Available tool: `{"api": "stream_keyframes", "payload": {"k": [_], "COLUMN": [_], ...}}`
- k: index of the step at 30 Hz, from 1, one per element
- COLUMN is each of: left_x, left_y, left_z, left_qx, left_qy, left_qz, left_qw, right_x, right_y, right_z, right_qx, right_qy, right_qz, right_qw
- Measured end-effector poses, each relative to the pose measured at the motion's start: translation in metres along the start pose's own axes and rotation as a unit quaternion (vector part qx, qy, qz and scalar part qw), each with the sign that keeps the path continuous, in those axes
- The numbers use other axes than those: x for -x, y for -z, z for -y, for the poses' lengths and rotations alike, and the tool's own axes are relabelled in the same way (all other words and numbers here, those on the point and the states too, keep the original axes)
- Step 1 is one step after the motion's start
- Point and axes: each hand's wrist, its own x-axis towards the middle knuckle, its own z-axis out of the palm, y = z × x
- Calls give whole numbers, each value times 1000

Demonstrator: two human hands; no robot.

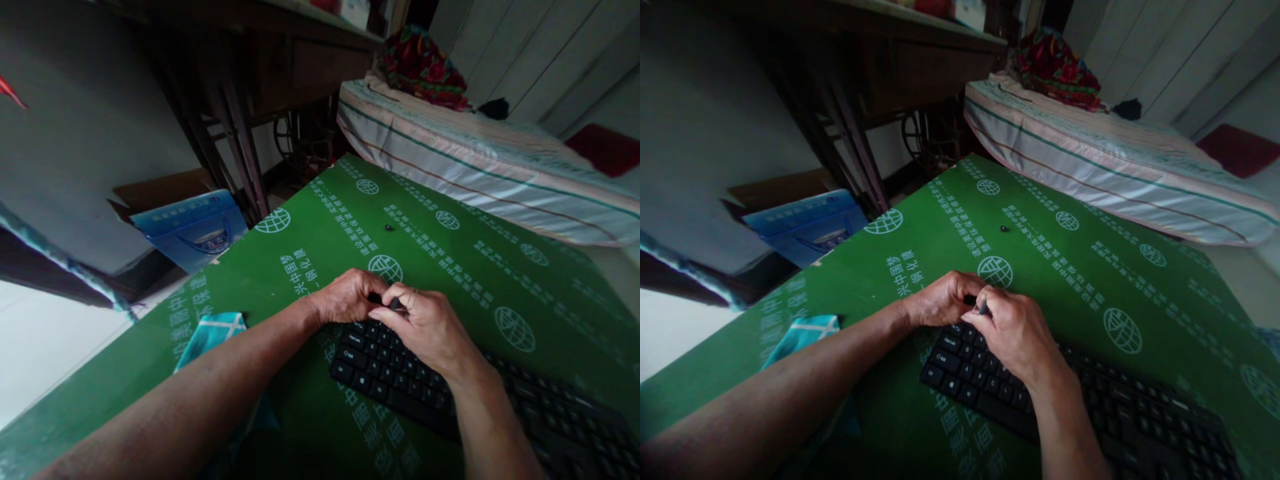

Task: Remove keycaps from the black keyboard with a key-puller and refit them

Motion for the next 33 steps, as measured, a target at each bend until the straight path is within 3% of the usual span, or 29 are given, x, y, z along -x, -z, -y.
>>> {"api": "stream_keyframes", "payload": {"k": [6,18,23,33], "left_x": [0,0,0,0], "left_y": [-1,-2,-3,-3], "left_z": [0,3,2,-4], "left_qx": [-3,-26,-40,-94], "left_qy": [21,15,14,4], "left_qz": [2,-2,-7,-13], "left_qw": [1000,1000,999,995], "right_x": [2,1,0,3], "right_y": [1,3,-2,-7], "right_z": [-6,-7,-11,-21], "right_qx": [-39,-2,14,-83], "right_qy": [-19,-16,-8,-55], "right_qz": [-4,19,-20,-48], "right_qw": [999,1000,1000,994]}}
